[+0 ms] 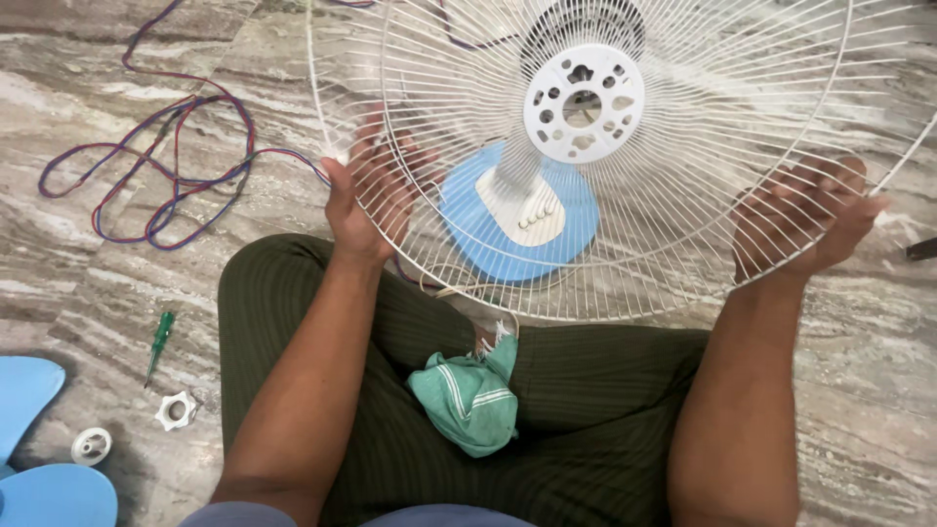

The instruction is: The person disassembles a blue pedestal fan by hand. They remove the central cap and fan blades, then detach the front wire cage. Finally, they use a green cloth to wipe the exposed motor shaft and housing.

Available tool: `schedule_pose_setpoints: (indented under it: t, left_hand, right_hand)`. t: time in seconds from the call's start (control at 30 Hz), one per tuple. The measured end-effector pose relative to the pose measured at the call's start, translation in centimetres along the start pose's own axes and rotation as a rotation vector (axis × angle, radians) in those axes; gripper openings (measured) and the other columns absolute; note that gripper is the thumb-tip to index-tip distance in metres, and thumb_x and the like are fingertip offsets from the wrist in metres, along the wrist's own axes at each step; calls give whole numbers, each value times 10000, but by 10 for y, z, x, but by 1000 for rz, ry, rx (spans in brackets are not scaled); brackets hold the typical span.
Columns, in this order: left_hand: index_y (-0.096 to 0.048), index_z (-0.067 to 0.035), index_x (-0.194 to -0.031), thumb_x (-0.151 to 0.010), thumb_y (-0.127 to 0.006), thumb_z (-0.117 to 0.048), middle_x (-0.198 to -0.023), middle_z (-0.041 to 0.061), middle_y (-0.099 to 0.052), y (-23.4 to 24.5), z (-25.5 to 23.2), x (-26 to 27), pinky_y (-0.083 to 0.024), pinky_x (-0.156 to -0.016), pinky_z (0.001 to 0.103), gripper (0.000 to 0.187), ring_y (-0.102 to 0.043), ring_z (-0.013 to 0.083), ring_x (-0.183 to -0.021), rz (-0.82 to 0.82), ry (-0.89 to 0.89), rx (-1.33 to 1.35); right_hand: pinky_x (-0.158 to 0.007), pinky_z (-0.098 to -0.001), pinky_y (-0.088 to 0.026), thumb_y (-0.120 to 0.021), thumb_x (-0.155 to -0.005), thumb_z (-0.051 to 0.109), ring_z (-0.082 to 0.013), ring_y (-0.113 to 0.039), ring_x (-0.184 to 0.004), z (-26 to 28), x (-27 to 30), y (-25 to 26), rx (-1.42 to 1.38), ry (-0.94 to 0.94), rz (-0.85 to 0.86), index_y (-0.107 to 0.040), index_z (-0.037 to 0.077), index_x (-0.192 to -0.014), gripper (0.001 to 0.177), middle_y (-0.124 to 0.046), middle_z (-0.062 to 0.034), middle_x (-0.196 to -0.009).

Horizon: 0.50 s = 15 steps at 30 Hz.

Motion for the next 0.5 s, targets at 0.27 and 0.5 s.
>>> schedule_pose_setpoints:
  t: [0.27, 0.5]
  left_hand:
    - [-190, -184, -1610, -959, -670, -377, -1597, 275, -388, -29, 4, -3, -416, -1179, 705, 832, -437, 479, -1488, 173, 131, 93]
    - [-154, -108, -1643, -756, -650, -113, -1579, 392, -357, -40, -7, 3, -430, -1122, 729, 1016, -445, 596, -1412, 135, 79, 186]
  right_hand:
    - [-625, -330, -503, -511, -1088, 602, -211, -651, -687, 8, 11, 43, 53, 46, 6, -520, 56, -999, 553, -683, -149, -905]
    - [-585, -313, -519, -488, -1124, 583, -177, -605, -641, 3, 11, 17, 159, 124, -160, -591, -12, -1148, 604, -622, -100, -805]
Point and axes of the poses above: each hand's wrist, its own x-axis away from the middle knuckle, its own y-axis out of the back of the hand, z = x × y, the point moved 8 cm from there along -x, towards the middle knuckle
